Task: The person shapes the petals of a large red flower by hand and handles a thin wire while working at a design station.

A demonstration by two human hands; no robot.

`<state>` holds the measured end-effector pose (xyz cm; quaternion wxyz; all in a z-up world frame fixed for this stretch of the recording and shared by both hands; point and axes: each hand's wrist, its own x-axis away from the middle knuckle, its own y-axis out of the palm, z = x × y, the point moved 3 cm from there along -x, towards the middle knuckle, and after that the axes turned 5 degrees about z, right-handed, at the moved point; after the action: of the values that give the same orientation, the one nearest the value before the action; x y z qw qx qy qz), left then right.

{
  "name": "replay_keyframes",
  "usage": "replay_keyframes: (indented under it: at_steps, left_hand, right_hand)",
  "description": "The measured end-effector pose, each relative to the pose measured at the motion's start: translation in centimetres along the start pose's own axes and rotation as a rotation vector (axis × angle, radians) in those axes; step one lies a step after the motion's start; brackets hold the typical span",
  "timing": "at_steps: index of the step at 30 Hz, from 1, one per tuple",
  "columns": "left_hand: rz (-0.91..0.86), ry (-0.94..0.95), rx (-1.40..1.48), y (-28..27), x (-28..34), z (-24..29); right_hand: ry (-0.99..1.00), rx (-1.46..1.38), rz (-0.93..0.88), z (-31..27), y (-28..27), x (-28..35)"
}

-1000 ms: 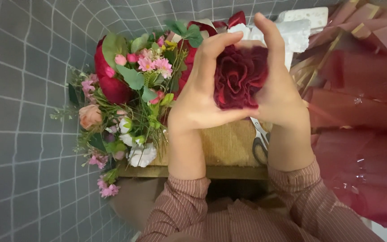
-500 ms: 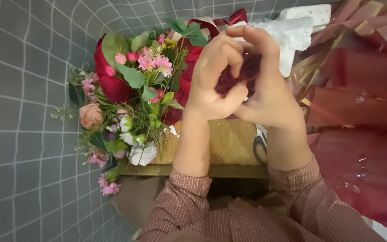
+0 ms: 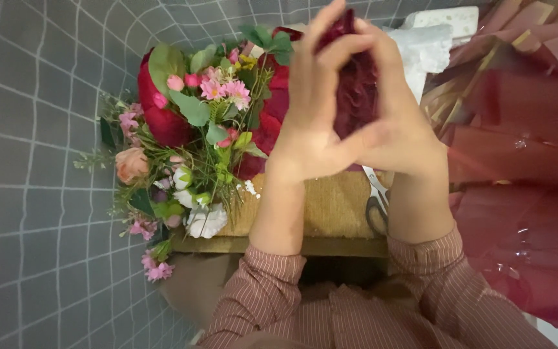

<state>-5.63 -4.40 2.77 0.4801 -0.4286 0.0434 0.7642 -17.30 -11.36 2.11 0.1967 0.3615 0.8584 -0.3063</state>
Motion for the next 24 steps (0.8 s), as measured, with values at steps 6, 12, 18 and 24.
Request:
replay_keyframes:
  at_steps: [6, 12, 18, 24]
  left_hand:
    - [-0.320, -0.040, 0.028, -0.7, 1.4, -0.1]
    - [-0.291, 0.035, 0.346, -2.2, 1.4, -0.4]
    - [0.191, 0.018, 0.441, -5.3, 0.3, -0.5]
    - [-0.451, -0.083, -0.001, -3.4, 0.9, -3.2]
  right_hand:
    - [-0.091, -0.196, 0.130, 0.3, -0.4, 0.4]
    - [-0.211, -0.131, 0.216, -0.8, 0.1, -0.4]
    - [-0.184, -0.029, 0.284, -0.3, -1.1, 0.4]
    - [-0.280, 0.036, 0.320, 0.0, -1.8, 0.1]
